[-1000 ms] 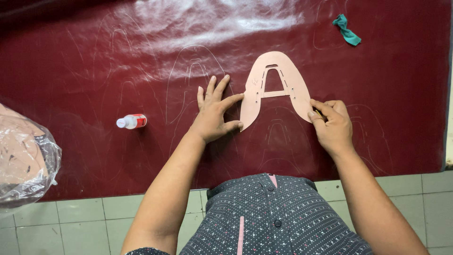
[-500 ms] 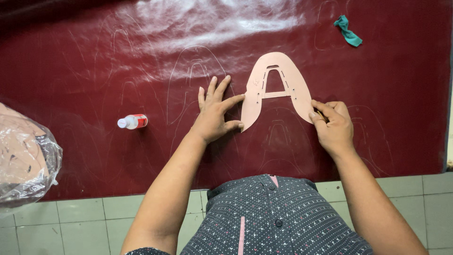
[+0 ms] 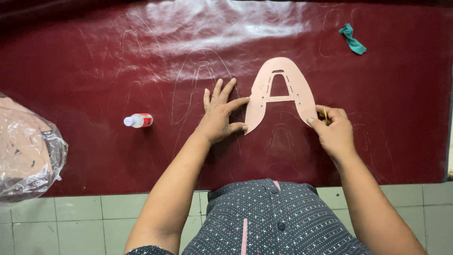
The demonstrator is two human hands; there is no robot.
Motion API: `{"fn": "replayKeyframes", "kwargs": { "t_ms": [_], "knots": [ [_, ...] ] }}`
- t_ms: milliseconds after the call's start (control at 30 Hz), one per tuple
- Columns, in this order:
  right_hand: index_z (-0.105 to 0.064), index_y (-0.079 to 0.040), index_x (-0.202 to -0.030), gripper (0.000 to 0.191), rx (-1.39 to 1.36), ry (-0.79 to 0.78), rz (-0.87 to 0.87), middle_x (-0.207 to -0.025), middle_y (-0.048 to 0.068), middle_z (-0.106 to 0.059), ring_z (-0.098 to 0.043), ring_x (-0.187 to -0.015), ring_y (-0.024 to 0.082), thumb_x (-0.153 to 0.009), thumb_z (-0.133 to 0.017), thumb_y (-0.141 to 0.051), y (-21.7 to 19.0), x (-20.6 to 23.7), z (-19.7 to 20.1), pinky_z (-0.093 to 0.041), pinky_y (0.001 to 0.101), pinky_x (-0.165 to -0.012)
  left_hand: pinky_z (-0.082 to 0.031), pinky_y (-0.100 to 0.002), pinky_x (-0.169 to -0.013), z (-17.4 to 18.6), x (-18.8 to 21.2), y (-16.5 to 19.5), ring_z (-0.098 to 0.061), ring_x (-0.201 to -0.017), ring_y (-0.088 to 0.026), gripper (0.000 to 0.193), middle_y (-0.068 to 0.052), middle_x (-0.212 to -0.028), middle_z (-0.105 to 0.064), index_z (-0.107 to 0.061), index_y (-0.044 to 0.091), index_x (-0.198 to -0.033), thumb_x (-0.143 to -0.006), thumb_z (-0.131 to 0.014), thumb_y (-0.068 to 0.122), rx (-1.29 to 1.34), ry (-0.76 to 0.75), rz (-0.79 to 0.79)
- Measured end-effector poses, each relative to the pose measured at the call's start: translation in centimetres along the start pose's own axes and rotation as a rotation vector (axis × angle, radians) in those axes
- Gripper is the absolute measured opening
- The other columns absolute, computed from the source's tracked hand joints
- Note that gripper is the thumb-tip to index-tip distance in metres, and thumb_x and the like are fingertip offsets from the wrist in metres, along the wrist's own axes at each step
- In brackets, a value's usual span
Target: The person takes pink shoe pattern pieces out of a plastic bag and lays them on the work table. They hold a pattern piece in place and trace along its inner edge with a small marking tool, then rub chalk marks on the table with a small eraser and place another pattern piece to trace.
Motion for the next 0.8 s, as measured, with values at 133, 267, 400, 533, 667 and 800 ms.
{"fn": "replayKeyframes", "kwargs": {
  "t_ms": [133, 267, 400, 533, 667, 800],
  "knots": [
    [-0.061, 0.002, -0.119, 0.035, -0.417, -0.108, -0.179, -0.094, 0.003, -0.07, -0.065, -0.074, 0.007, -0.087, -0.071, -0.008, 1.3, -0.6, -0.4, -0.053, 0.0226, -0.067, -0.005, -0.065, -0.122, -0.2, 0.1, -0.3, -0.012, -0.155, -0.039, 0.084, -0.011, -0.165, -0.025, -0.063, 0.028, -0.137, -0.06, -0.094, 0.038, -0.024, 0.044, -0.03],
    [-0.06, 0.0, -0.123, 0.032, -0.512, -0.137, -0.222, -0.085, 0.003, -0.066, -0.055, -0.062, 0.006, -0.093, -0.069, -0.006, 2.7, -0.3, -0.3, -0.041, 0.0209, -0.052, -0.013, -0.063, -0.123, -0.6, 2.4, -0.3, -0.023, -0.153, -0.039, 0.067, -0.014, -0.162, -0.033, -0.063, 0.021, -0.137, -0.075, -0.086, 0.034, -0.067, 0.174, -0.055],
    [-0.062, -0.001, -0.125, 0.027, -0.553, -0.088, -0.239, -0.083, 0.001, -0.062, -0.048, -0.057, 0.005, -0.099, -0.066, -0.009, 3.1, 0.5, -1.3, -0.034, 0.02, -0.046, -0.023, -0.06, -0.123, -1.0, 8.4, 0.5, -0.034, -0.15, -0.038, 0.05, -0.015, -0.158, -0.043, -0.064, 0.013, -0.134, -0.087, -0.076, 0.024, -0.018, 0.257, -0.113],
    [-0.061, -0.001, -0.123, 0.024, -0.593, -0.145, -0.223, -0.087, 0.0, -0.064, -0.054, -0.062, 0.003, -0.099, -0.063, -0.006, 0.4, 1.2, -4.7, -0.036, 0.0175, -0.046, -0.029, -0.055, -0.123, -0.4, 15.2, -0.6, -0.043, -0.148, -0.034, 0.041, -0.014, -0.154, -0.051, -0.066, 0.009, -0.13, -0.09, -0.073, 0.02, 0.027, 0.256, -0.086],
    [-0.06, 0.0, -0.122, 0.023, -0.602, -0.196, -0.167, -0.088, 0.001, -0.065, -0.055, -0.063, 0.003, -0.1, -0.062, -0.004, -4.6, 1.5, -8.2, -0.037, 0.0169, -0.046, -0.033, -0.051, -0.123, 1.4, 21.3, -3.3, -0.05, -0.144, -0.029, 0.033, -0.011, -0.147, -0.059, -0.07, 0.007, -0.124, -0.092, -0.072, 0.017, 0.009, 0.416, 0.014],
    [-0.06, 0.002, -0.128, 0.026, -0.577, -0.254, -0.028, -0.091, 0.004, -0.067, -0.056, -0.065, 0.005, -0.102, -0.061, -0.004, -11.7, 1.3, -12.1, -0.037, 0.0167, -0.049, -0.042, -0.049, -0.113, 4.6, 27.1, -8.6, -0.06, -0.127, -0.028, 0.023, -0.01, -0.13, -0.067, -0.073, 0.006, -0.11, -0.088, -0.071, 0.013, 0.021, 0.716, 0.286]
  ]
}}
Point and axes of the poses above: each hand's wrist, its own x-axis away from the middle knuckle, its own z-axis out of the back of the hand, y = z × x, the point moved 8 cm from there along -x, towards the middle knuckle
